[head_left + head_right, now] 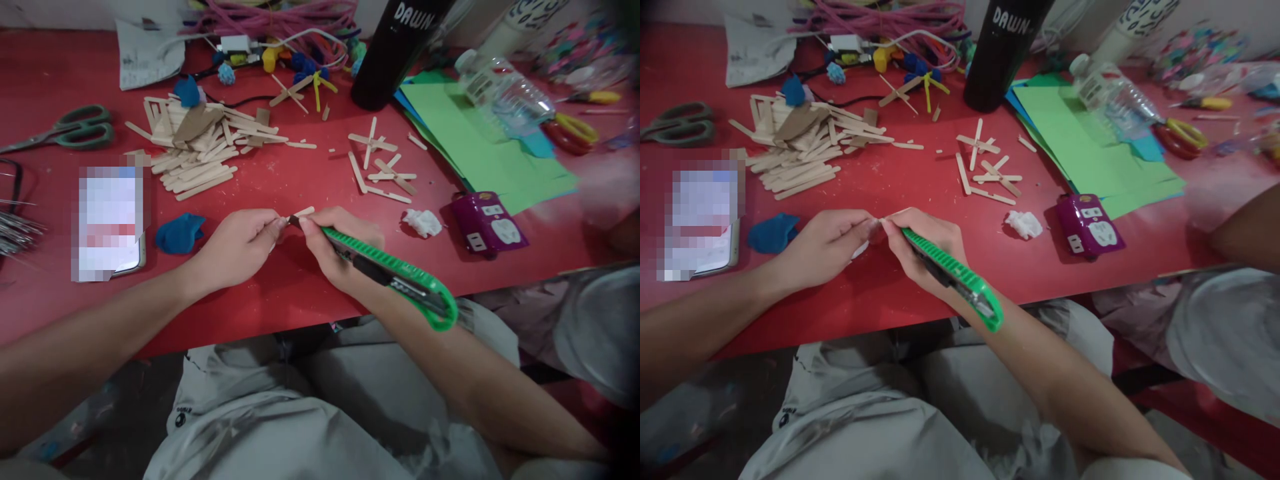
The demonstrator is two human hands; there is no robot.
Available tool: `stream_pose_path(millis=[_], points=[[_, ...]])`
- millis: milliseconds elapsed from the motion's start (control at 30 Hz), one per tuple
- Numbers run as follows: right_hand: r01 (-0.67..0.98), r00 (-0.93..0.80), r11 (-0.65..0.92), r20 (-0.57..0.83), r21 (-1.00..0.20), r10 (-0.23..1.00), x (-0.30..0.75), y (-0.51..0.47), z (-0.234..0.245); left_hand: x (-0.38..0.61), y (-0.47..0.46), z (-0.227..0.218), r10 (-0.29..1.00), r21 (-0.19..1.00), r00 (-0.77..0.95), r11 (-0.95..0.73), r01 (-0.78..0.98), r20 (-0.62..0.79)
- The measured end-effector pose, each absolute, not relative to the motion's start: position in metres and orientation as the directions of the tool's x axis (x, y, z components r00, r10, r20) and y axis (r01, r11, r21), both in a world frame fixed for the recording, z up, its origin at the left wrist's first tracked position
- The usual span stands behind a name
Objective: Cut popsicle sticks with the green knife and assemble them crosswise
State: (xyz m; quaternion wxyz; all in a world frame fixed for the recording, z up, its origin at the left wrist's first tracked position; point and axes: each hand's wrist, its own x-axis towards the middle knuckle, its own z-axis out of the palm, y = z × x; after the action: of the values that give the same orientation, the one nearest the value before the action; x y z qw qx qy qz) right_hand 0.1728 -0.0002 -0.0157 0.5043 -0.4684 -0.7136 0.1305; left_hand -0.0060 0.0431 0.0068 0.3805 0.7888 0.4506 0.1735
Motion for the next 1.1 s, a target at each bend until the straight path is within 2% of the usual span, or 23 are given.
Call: stream_pose_path(millis=[100,200,967,1100], points=[[0.467,0.084,0.398,0.488,-0.789,0.869,0.1738,0.0004,-0.0152,-0.0062,0.0440,0.0079,0.845,0.762,0.532,-0.311,0.568,-0.052],[0.395,0.161,0.381,0.471,-0.836,0.867,0.1744,0.0016,-0.0169,-0.0067,0.0443,0.0082,0.848,0.761,0.527,-0.303,0.574,-0.060],[0.473,0.107,0.400,0.502,-0.785,0.858,0.1706,-0.0016,-0.0161,-0.0057,0.0396,0.0030,0.867,0.723,0.486,-0.267,0.637,-0.108],[0.474,0.067,0.435,0.525,-0.765,0.849,0.1696,-0.0042,-0.0135,-0.0040,0.0382,0.0029,0.873,0.679,0.475,-0.281,0.679,-0.115]])
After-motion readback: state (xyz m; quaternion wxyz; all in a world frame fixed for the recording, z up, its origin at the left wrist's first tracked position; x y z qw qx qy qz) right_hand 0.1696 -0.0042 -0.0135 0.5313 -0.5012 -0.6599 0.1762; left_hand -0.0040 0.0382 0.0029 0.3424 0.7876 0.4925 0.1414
